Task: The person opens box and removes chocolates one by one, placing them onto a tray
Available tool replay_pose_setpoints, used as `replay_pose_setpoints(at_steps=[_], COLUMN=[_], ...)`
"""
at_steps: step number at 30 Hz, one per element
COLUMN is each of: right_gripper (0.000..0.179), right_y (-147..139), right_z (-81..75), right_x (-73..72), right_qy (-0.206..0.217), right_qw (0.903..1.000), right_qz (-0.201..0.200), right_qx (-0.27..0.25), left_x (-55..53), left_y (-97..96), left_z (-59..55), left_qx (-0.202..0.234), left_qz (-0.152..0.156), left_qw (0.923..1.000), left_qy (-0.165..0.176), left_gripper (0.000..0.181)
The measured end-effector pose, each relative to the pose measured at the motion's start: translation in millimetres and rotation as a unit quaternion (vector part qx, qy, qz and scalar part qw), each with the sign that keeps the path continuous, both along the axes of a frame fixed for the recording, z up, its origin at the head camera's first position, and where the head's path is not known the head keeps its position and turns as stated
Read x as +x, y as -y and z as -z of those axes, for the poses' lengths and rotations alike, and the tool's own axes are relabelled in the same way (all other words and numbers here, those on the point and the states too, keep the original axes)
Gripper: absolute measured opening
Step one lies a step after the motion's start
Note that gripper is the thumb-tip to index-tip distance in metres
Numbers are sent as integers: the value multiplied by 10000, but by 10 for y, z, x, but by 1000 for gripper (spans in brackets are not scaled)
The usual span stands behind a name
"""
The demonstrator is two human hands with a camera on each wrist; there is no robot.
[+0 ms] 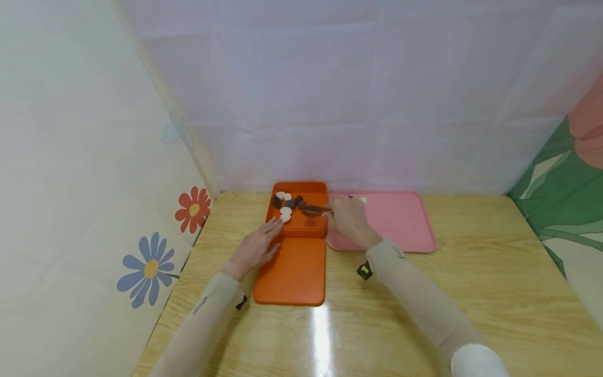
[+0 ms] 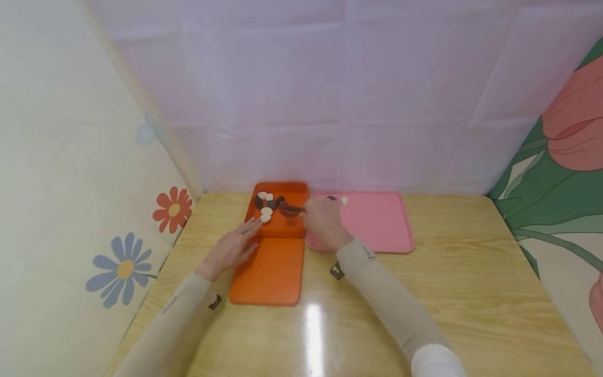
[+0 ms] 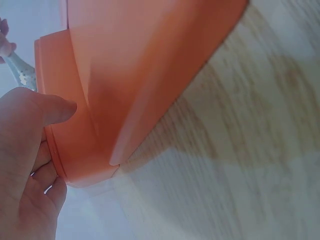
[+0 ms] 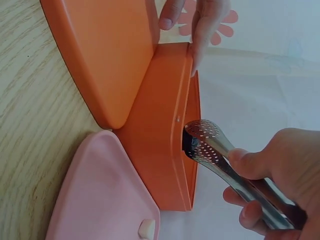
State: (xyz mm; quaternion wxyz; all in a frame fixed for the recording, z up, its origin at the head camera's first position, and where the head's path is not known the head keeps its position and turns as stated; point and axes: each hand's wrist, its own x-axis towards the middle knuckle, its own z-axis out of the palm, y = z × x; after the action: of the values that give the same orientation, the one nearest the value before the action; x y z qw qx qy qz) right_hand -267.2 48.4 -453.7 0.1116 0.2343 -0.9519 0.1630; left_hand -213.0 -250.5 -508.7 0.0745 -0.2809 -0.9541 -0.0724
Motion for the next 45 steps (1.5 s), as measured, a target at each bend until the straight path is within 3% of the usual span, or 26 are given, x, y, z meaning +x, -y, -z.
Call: replay_pose_setpoints(at_steps=[9,17,27,35,45], right_gripper=[11,18,20,20,20], right_y=[-167,-275,-402,-511,-629], right_z=[-32,-102,-187,-149,-93], right_x=[-12,14,46,25,25], right_qy=[12,238,299,65,199], right_qw=[9995,9985,9989,9994,9985], right_qz=[-55,-14,136,171,318], right_qx=[-299,-490,-342,-306,-389], left_x=[0,-10,-6,-17,-19], left_y=[1,3,-2,-2,2], left_z=[19,41,41,25,23], left_qx=[74,78,122,166,158], left_qz=[-7,-30,-37,-54,-48], left_qw=[10000,10000,9999,9998,9998], left_qy=[-9,33,-4,67,107], left_gripper=[64,63,63,65,64])
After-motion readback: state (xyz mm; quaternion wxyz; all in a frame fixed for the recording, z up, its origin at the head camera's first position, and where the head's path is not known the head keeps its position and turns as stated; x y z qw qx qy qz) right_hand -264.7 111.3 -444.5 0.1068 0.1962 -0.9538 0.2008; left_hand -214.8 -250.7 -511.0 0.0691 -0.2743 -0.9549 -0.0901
